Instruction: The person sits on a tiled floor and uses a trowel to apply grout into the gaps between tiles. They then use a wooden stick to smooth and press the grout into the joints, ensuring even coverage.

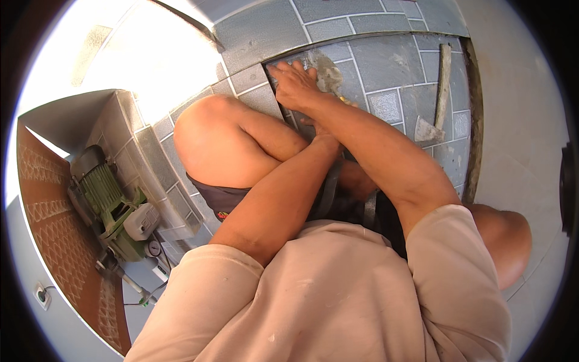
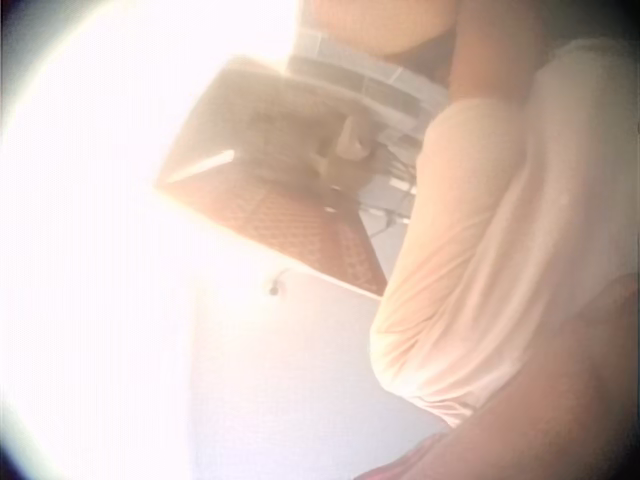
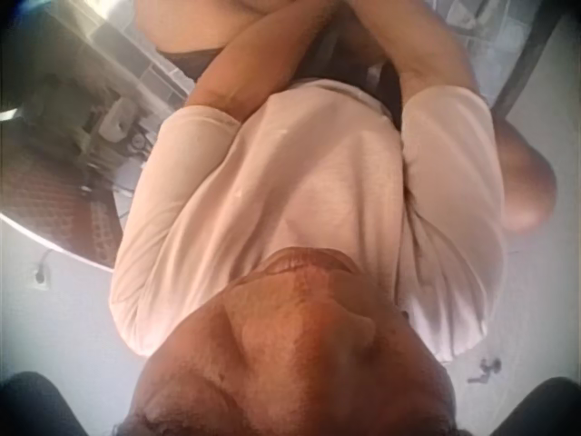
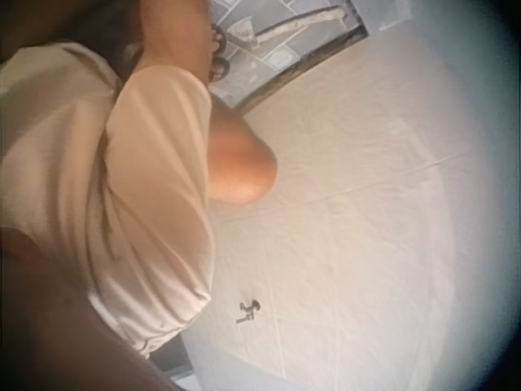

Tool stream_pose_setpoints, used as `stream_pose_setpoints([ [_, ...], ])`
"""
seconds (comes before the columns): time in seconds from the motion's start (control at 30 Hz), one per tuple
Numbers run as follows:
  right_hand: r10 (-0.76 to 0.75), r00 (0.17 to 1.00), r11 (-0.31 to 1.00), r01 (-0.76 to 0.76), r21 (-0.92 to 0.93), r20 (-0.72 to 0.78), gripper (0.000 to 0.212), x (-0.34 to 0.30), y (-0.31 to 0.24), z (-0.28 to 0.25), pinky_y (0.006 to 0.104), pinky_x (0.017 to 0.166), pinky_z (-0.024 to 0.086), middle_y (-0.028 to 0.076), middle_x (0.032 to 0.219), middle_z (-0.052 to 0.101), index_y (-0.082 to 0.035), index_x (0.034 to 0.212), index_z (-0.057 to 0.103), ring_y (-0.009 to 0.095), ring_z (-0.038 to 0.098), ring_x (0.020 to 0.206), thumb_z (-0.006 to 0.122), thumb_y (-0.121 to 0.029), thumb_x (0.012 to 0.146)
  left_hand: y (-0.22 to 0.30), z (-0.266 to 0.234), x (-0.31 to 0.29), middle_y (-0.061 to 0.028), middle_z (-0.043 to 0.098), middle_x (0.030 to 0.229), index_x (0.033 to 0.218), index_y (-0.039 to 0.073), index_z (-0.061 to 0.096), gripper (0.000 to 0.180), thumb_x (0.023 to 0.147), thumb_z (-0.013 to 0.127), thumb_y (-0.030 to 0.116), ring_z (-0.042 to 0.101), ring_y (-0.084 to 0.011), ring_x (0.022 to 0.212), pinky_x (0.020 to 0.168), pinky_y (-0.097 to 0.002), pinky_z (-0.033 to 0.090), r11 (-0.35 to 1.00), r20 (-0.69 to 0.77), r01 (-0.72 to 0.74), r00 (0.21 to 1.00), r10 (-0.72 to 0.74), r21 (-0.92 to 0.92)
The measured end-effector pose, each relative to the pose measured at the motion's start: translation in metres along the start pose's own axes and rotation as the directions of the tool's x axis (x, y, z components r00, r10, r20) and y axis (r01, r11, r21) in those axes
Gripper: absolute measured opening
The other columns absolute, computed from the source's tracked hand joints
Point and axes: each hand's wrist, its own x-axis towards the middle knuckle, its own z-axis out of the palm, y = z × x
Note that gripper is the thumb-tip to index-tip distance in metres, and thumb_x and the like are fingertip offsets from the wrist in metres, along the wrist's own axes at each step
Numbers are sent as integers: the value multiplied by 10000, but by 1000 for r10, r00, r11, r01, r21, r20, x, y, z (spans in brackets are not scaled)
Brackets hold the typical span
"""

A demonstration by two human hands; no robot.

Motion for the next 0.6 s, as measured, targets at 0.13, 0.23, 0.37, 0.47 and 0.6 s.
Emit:
stream_pose_setpoints([
  [0.13,-52,998,997,51,-61,-22,543,-3,-5,2,540,1034,335,63,1409,570,-98,1507,538,277,464,1304,507,-93,965,-24,34,2,-93,284,1697,1619,193,345,655,1074,441,543,224,-345,1569,1167,-794,163,979,-66,-61,995,75,197],
  [0.23,-82,995,984,71,-164,-58,495,-3,1,7,527,1046,353,62,1420,570,-88,1480,572,270,468,1322,485,-104,993,-34,15,2,-77,372,1649,1607,233,368,605,1088,435,536,300,-320,1533,1187,-745,176,863,55,-112,986,159,-493],
  [0.37,-107,993,945,117,-306,50,499,2,-11,0,526,1066,425,86,1381,585,-88,1486,574,288,500,1306,445,-80,1004,-8,-24,-8,-68,421,1629,1607,254,372,594,1096,389,558,326,-295,1531,1175,-772,156,806,46,-23,997,62,-592],
  [0.47,-58,998,996,59,-65,14,508,9,4,-3,502,1085,454,90,1364,586,-110,1478,592,291,513,1285,481,-64,985,17,-44,-21,-72,449,1582,1591,221,384,597,1092,398,549,364,-270,1488,1142,-731,187,999,0,46,999,-46,-29],
  [0.6,-110,992,993,112,38,-58,543,6,20,-2,462,1082,475,112,1311,598,-185,1469,616,314,528,1260,520,-28,958,27,-58,-26,-76,546,1374,1521,114,428,539,1094,520,429,510,-171,1285,1077,-421,389,971,-30,130,990,-139,-202],
])
